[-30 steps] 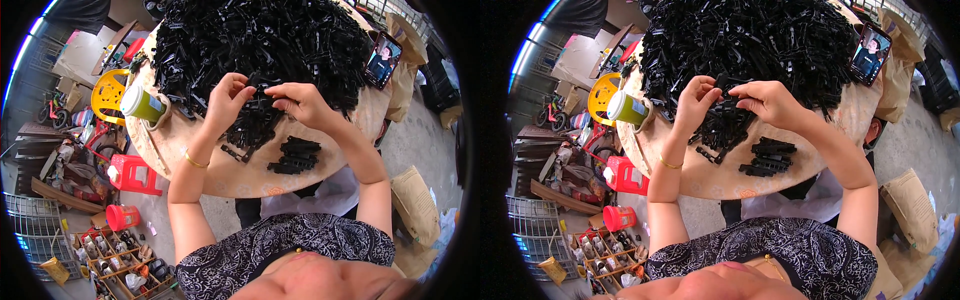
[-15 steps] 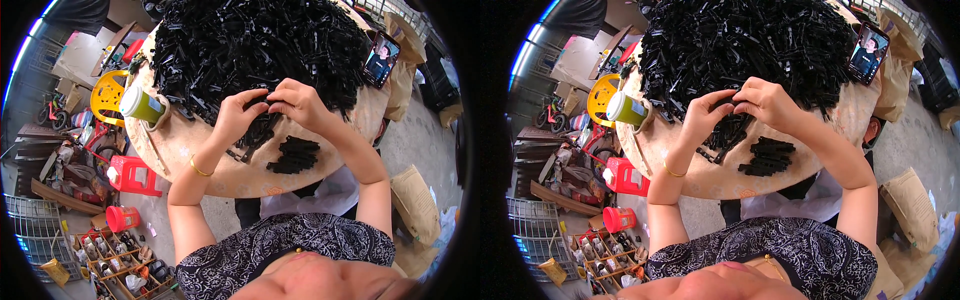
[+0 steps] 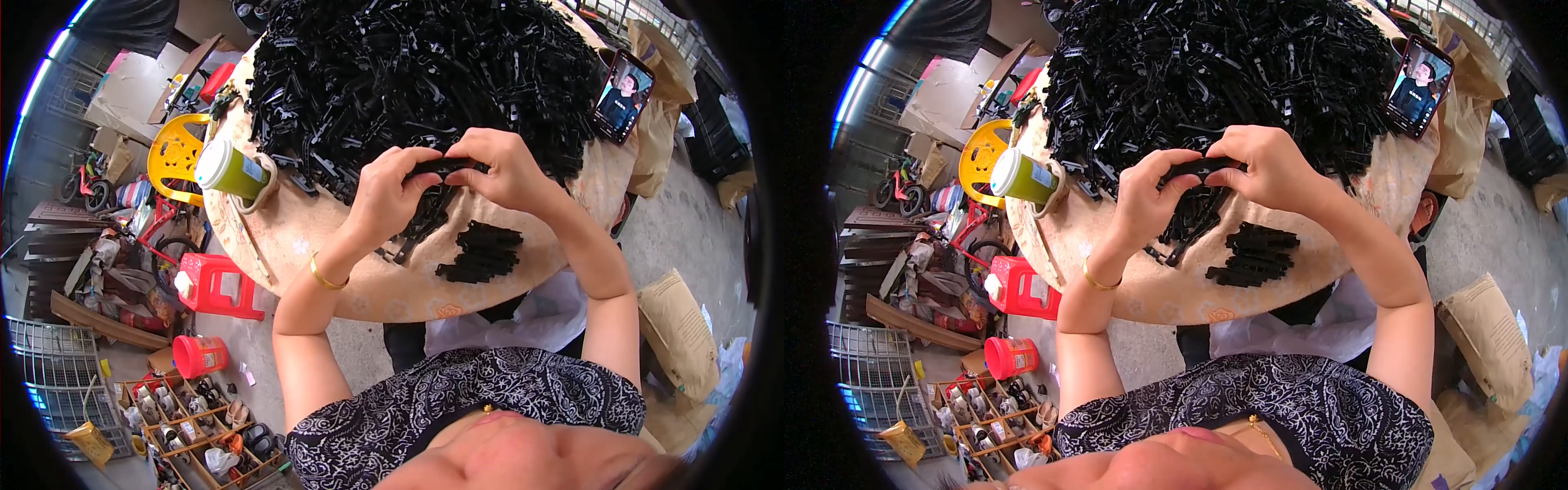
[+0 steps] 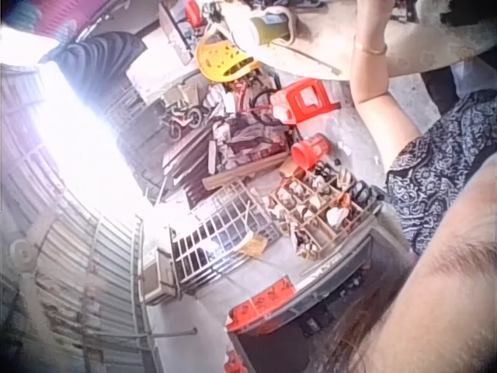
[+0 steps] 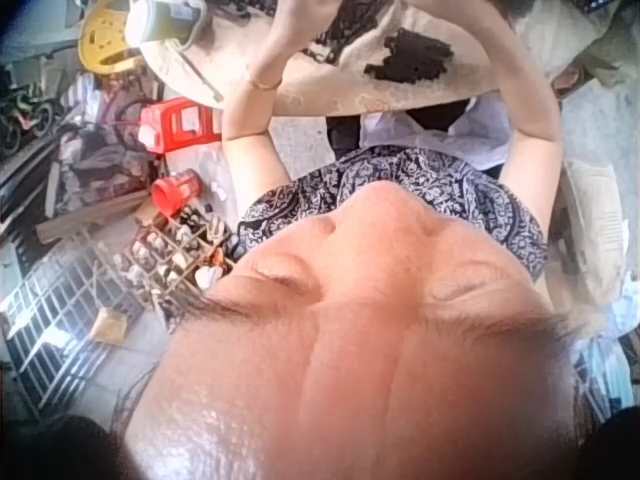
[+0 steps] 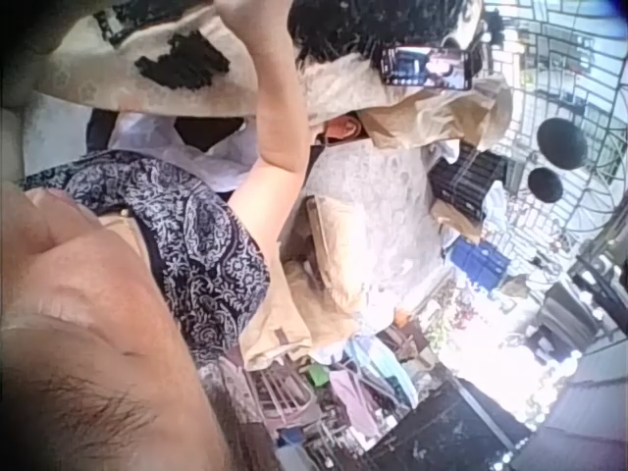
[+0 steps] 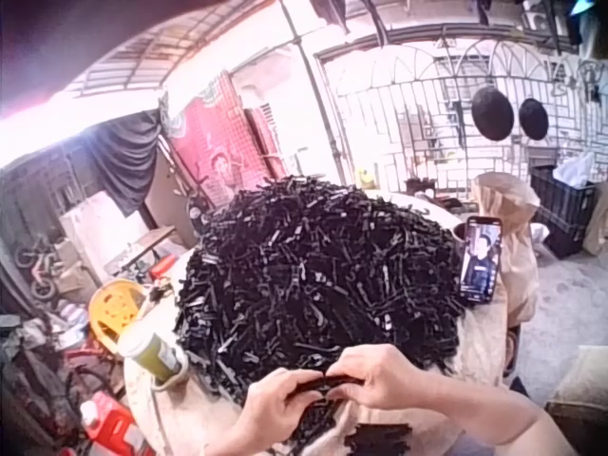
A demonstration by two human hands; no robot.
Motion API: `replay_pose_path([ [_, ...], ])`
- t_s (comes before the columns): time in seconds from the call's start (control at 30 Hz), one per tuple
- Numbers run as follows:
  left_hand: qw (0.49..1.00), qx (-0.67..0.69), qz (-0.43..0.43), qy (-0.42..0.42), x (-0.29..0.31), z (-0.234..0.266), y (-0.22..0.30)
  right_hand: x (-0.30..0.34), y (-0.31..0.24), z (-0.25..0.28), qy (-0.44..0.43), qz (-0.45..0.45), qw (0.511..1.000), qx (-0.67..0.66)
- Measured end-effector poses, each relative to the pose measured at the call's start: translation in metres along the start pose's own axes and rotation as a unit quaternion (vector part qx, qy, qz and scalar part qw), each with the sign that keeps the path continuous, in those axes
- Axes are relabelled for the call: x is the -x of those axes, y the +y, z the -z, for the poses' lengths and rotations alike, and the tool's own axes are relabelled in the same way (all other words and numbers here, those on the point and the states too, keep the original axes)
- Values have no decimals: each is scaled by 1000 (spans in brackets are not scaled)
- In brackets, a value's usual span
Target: The person repeatedly picks up plastic parts from a pile on a table, snaps them together by hand, and adds the assembled pieces to a stack on the table.
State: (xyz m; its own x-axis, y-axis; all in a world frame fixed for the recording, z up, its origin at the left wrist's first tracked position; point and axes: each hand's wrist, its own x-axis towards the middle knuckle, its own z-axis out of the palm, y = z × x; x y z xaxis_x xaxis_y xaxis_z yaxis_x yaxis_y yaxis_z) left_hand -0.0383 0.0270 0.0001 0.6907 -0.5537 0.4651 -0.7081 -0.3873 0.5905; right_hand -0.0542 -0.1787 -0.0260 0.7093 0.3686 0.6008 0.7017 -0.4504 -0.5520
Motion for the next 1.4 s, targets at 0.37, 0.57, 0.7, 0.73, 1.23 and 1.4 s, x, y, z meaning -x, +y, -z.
replay_pose_path([
  [0.37,999,24,-14,42,2,-2,-1,-4,-9,-3,42,5,999,-27],
  [0.57,982,114,125,-82,-3,12,7,0,4,2,-22,-99,980,-169],
  [0.7,970,104,75,-206,17,-1,22,-5,14,4,-10,-169,934,-315],
  [0.73,973,61,19,-224,22,-8,26,-6,14,2,-29,-109,974,-198],
  [1.23,956,-238,-16,-168,6,47,-38,4,10,-20,-49,-18,973,223],
  [1.4,949,-256,-29,-181,-1,39,-42,-7,5,-10,73,-3,993,87],
])
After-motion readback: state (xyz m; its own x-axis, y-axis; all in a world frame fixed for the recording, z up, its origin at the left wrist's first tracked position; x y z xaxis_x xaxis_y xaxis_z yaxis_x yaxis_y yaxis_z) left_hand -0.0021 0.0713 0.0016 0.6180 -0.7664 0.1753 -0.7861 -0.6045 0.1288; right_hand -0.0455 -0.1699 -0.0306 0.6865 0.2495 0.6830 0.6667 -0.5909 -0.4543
